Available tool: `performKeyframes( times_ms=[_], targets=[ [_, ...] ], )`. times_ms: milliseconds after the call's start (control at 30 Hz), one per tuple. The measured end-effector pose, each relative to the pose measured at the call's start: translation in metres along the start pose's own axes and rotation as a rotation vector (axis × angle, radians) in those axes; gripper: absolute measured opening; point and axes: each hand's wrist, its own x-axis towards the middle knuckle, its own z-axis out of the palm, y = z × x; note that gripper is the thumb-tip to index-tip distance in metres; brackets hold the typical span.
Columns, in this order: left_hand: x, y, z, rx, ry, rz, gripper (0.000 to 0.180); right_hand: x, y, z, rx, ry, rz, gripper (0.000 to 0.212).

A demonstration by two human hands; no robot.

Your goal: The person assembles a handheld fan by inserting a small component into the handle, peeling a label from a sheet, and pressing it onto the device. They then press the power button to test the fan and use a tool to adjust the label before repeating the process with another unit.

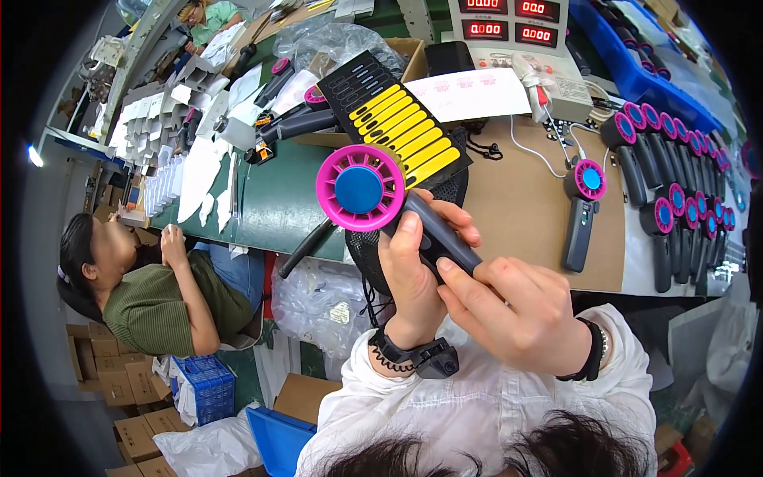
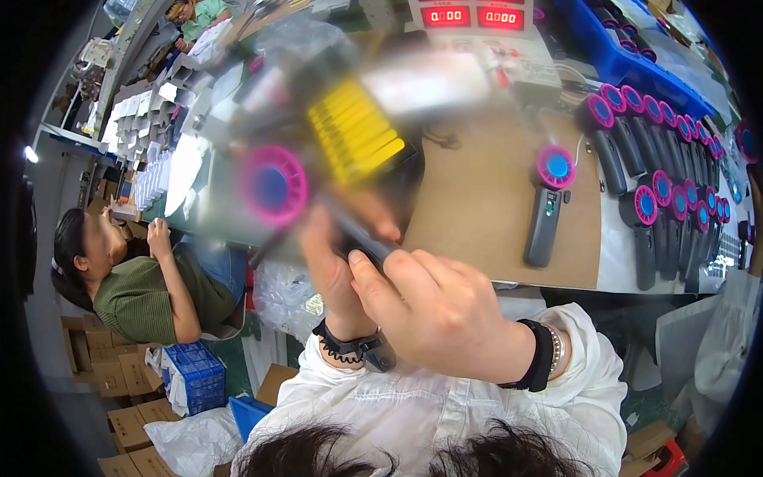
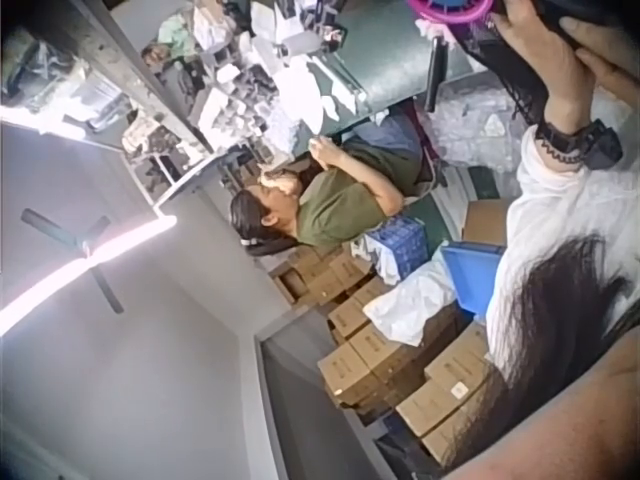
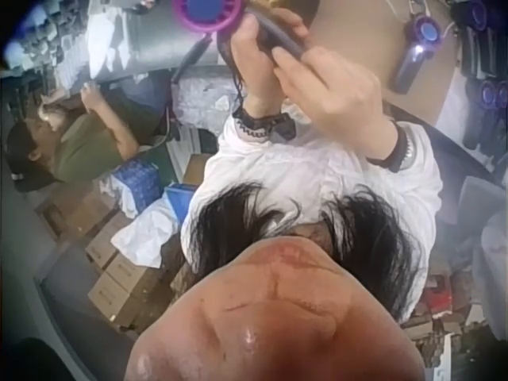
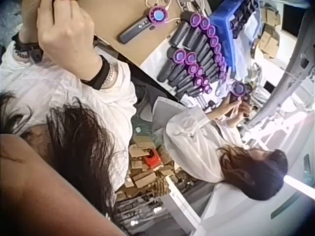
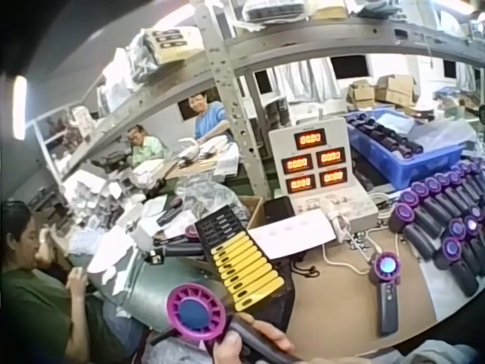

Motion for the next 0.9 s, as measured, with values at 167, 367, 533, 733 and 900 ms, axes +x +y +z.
performKeyframes(
  times_ms=[167, 367, 533, 733, 900],
  targets=[
    [0.001, 0.003, 0.002, -0.011, -0.064, -0.037, 0.035, 0.004, 0.003, -0.004, 0.021, 0.011, 0.012, 0.028],
    [0.007, 0.021, 0.018, -0.323, -0.250, -0.158, 0.047, 0.020, 0.010, -0.019, 0.022, 0.056, 0.028, 0.029],
    [0.004, 0.030, 0.027, -0.398, -0.242, -0.203, 0.052, 0.032, 0.007, -0.037, 0.062, 0.040, 0.062, 0.028],
    [0.001, 0.040, 0.037, -0.424, -0.230, -0.203, 0.050, 0.039, 0.004, -0.048, 0.079, 0.053, 0.050, 0.027],
    [-0.001, 0.041, 0.040, -0.417, -0.252, -0.180, 0.047, 0.041, 0.003, -0.055, 0.086, 0.068, 0.040, 0.028]
  ],
)
